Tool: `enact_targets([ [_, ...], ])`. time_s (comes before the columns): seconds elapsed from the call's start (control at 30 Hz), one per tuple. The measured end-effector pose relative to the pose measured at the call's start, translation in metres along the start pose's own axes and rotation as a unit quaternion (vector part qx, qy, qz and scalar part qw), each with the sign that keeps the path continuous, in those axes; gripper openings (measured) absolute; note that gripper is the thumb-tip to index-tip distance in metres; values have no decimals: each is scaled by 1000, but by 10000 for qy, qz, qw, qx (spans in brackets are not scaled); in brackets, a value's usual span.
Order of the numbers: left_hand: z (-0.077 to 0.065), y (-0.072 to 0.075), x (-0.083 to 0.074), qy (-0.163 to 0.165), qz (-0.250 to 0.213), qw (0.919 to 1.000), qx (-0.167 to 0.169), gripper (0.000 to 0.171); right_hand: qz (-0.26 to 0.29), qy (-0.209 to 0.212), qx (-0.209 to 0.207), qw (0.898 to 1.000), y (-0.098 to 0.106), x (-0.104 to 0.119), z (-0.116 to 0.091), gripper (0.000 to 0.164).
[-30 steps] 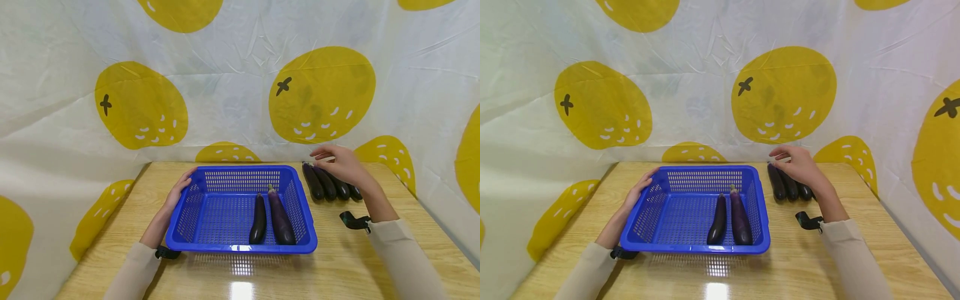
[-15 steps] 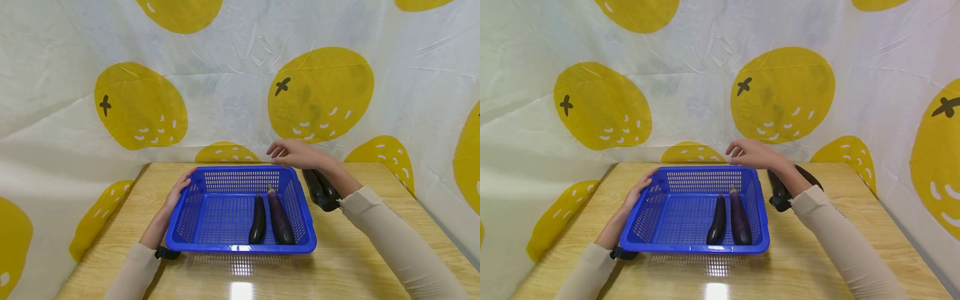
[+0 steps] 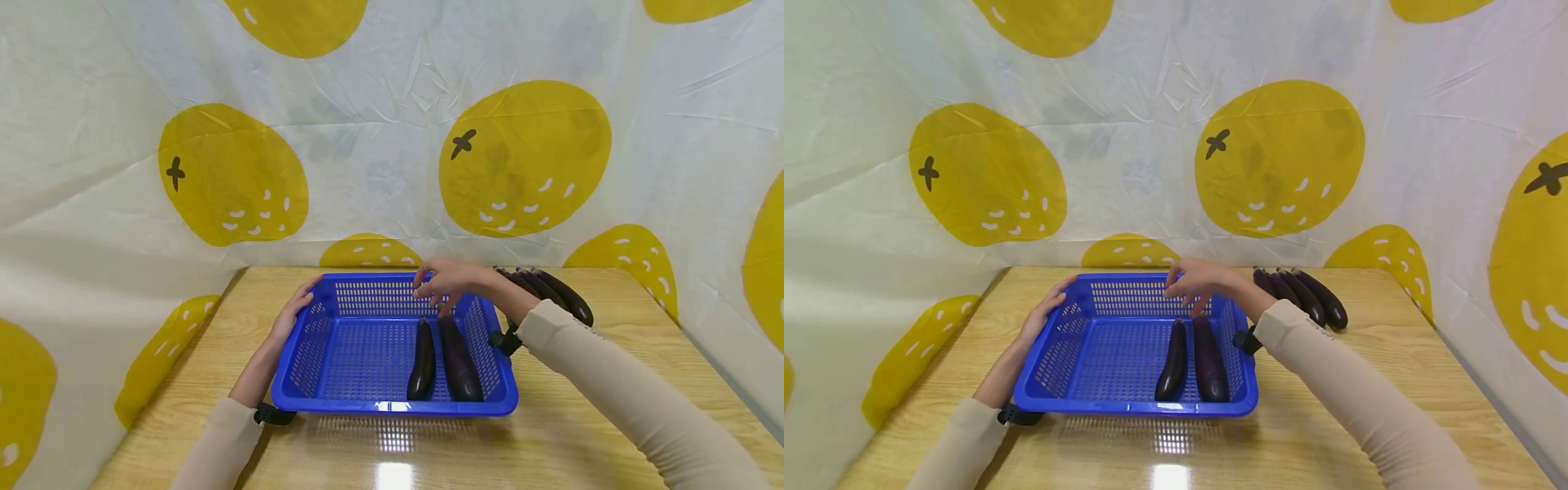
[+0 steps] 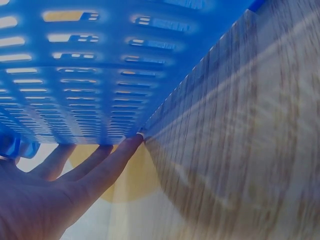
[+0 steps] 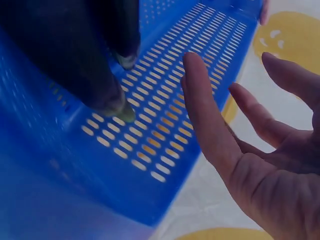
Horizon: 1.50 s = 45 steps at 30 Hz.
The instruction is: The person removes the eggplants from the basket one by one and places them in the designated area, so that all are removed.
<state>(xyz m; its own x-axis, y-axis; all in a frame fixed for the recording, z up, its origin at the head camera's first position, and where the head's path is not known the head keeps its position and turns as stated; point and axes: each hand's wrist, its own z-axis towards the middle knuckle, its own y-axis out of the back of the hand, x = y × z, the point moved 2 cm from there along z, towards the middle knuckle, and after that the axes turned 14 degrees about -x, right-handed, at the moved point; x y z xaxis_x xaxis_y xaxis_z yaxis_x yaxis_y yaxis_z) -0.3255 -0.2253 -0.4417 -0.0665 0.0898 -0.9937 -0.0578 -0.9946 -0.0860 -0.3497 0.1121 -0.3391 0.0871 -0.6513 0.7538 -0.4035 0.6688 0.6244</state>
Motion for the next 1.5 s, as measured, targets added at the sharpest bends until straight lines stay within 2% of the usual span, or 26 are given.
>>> enact_targets([
  [0.17, -1, 0, 0, 6, 3, 10000, -21, 55, 92, -292, 177, 9994, -11, 1, 1, 40],
  [0.43, -3, 0, -1, 51, 34, 10000, -46, 55, -225, -710, 486, 9960, -28, 6, -3, 27],
  [0.7, -4, -2, 0, 159, -42, 9999, -50, 54, -609, -1152, 1037, 9860, -39, 5, -7, 28],
  [0.87, -5, -2, 1, 156, 16, 9998, -99, 54, -671, -1360, 1193, 9812, -49, 1, -8, 27],
  [1.07, -6, -3, 0, 182, -106, 9998, -8, 55, -721, -1411, 1459, 9765, -59, -3, -9, 21],
  [1.3, -5, -4, 0, 213, -2, 9998, -44, 54, -505, -1527, 1834, 9698, -66, -7, -9, 20],
  [1.5, -5, -5, 0, 198, -131, 9997, -32, 54, -390, -1094, 1835, 9761, -71, -5, -7, 24],
])
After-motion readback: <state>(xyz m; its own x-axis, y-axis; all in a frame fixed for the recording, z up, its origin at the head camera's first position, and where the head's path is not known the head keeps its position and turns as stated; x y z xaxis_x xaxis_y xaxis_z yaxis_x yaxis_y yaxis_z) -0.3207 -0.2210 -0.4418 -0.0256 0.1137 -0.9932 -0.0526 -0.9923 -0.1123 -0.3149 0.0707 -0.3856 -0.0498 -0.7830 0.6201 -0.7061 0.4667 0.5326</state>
